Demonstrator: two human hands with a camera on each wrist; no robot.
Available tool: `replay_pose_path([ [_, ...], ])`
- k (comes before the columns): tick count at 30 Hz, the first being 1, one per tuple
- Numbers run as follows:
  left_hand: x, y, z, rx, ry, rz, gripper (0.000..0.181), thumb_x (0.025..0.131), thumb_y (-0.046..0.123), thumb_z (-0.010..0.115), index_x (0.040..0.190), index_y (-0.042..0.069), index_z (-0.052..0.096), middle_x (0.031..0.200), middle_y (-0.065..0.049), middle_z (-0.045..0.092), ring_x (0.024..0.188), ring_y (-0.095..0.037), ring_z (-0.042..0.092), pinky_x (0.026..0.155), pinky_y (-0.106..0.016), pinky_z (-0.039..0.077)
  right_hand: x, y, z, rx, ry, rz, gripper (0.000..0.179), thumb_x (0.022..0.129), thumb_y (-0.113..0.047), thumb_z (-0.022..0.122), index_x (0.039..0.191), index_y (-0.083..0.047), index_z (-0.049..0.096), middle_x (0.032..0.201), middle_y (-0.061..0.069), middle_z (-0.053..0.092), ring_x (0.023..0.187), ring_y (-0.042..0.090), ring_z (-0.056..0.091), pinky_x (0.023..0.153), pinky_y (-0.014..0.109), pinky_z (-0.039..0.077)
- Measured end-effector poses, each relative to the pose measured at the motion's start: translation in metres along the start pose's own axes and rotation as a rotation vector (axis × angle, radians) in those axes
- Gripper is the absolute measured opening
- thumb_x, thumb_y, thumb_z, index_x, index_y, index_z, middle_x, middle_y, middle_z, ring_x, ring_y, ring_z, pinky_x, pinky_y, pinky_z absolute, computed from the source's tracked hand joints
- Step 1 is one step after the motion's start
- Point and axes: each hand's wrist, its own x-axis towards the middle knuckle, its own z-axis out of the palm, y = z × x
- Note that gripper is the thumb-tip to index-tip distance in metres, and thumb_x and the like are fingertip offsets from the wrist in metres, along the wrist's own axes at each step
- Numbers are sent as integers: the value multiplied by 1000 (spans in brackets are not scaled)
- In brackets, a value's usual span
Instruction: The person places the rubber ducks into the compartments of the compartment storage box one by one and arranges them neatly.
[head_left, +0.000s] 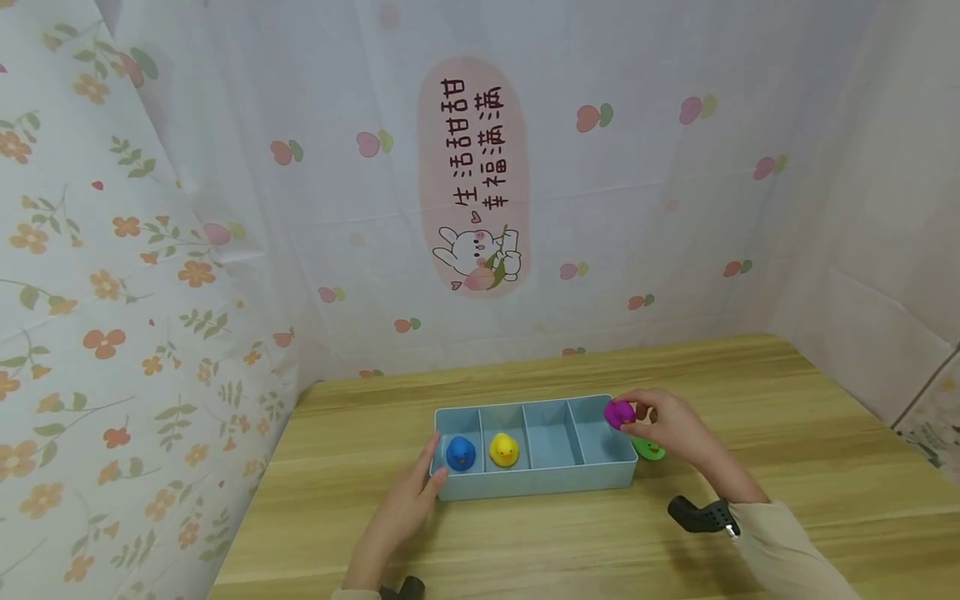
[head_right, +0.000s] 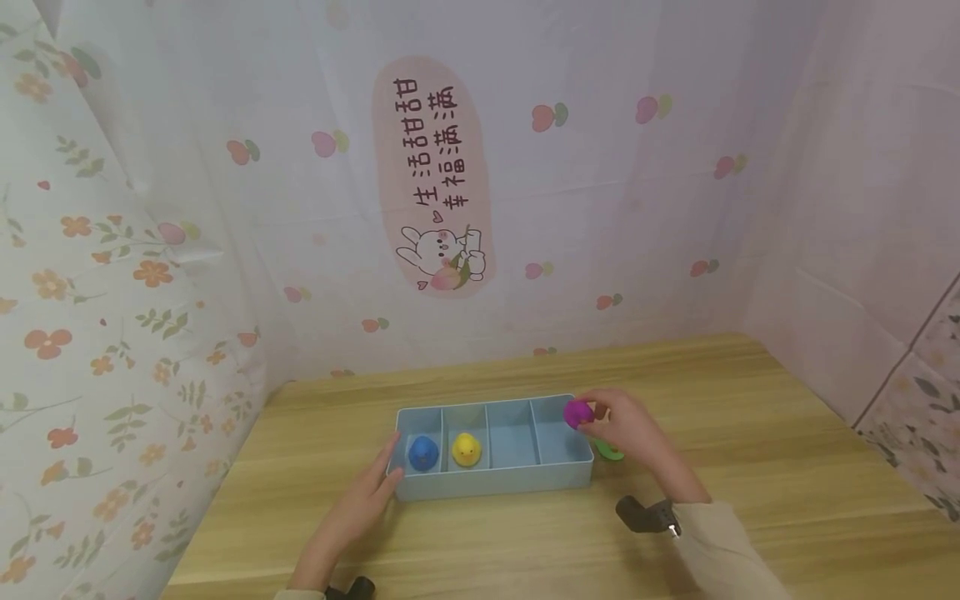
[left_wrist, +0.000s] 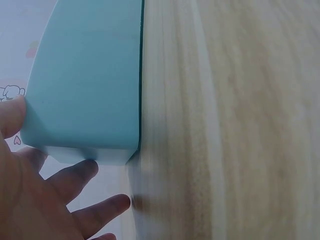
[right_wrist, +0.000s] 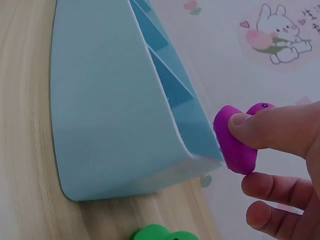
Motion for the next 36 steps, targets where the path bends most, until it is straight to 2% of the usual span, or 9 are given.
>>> replay_pose_path([
  [7, 0, -1, 0, -1, 5, 7, 60, 101, 42, 41, 153, 15, 24, 146, -23, 40, 130, -47, 41, 105, -62, 34, 3, -5, 6, 9, -35, 6, 33, 79, -12, 76, 109, -5, 67, 82, 1, 59, 75, 15, 48, 59, 22, 42],
  [19, 0, -1, 0, 7, 13, 12, 61, 101, 44, 40, 153, 16, 24, 146, -23, 40, 129, -48, 42, 104, -63, 34, 12, -17, 12, 15, -49, -57, 30, 78, -13, 77, 105, -6, 69, 82, -2, 62, 73, 14, 50, 59, 21, 40],
  [28, 1, -2, 1, 17, 20, 20, 58, 102, 37, 42, 152, 14, 26, 144, -24, 43, 128, -49, 43, 103, -65, 34, 16, -26, 22, 32, -79, -64, 30, 78, -10, 76, 107, -6, 68, 86, 2, 63, 74, 18, 52, 58, 21, 43],
  [36, 1, -3, 2, 18, 14, 5, 61, 101, 46, 39, 153, 17, 25, 145, -23, 43, 128, -51, 42, 102, -67, 33, 21, -34, 29, 36, -84, -92, 29, 76, -8, 73, 105, -5, 68, 86, 2, 63, 73, 19, 53, 57, 21, 43],
])
